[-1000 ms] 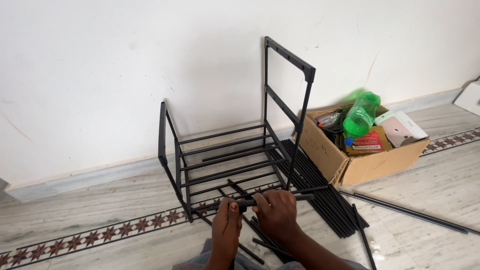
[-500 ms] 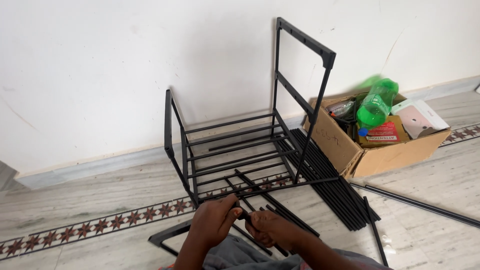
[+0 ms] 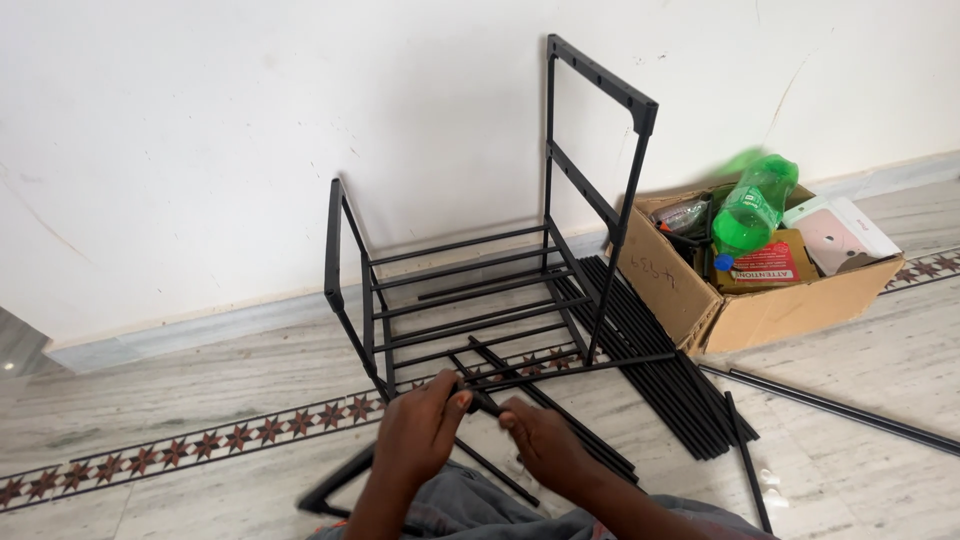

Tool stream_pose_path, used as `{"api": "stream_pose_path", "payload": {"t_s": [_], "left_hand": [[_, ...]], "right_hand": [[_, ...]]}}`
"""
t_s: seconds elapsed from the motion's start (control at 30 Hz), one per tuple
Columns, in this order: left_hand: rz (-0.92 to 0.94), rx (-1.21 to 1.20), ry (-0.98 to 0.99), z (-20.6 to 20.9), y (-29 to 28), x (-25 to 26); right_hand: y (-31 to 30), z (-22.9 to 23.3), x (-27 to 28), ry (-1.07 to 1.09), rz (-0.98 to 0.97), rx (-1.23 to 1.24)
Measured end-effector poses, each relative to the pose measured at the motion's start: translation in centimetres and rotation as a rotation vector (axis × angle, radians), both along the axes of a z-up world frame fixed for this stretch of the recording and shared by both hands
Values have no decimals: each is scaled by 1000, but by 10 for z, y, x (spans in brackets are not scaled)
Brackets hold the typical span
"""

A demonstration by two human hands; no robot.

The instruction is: The person assembles a black metal rack by inserting rods into a frame while sitting on the floor. They repeatedly pick up rods, align them with the frame, and insert them into slots, occasionally adjusting the frame or repositioning rods.

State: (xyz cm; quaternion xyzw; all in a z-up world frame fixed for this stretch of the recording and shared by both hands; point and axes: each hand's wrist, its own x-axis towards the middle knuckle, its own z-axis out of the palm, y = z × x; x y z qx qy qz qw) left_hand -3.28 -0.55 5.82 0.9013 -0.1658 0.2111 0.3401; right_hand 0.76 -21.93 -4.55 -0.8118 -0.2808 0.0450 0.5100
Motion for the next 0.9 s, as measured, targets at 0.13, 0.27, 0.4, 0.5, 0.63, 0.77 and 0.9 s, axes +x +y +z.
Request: {"api": "stream_pose_path", "payload": {"t_s": [0.13, 0.27, 0.4, 0.5, 0.63, 0.77, 0.9], "left_hand": [[-157, 93, -1, 8, 22, -5], [3, 13, 98, 12, 14, -3], [150, -122, 153, 5, -16, -4], [119, -135, 122, 0, -23, -4], [5, 3, 111, -2, -4, 2], [-198, 58, 23, 1, 26, 1], [-115, 39, 25, -2, 26, 0]], "right_hand": [[5, -3, -5, 378, 269, 301], [11, 16, -7, 316, 167, 306], [10, 26, -18, -783, -313, -41], [7, 18, -13, -740, -320, -98], [8, -3, -6, -212, -74, -21], [6, -6, -6, 405, 281, 253], [6, 9, -15, 562, 395, 411]]}}
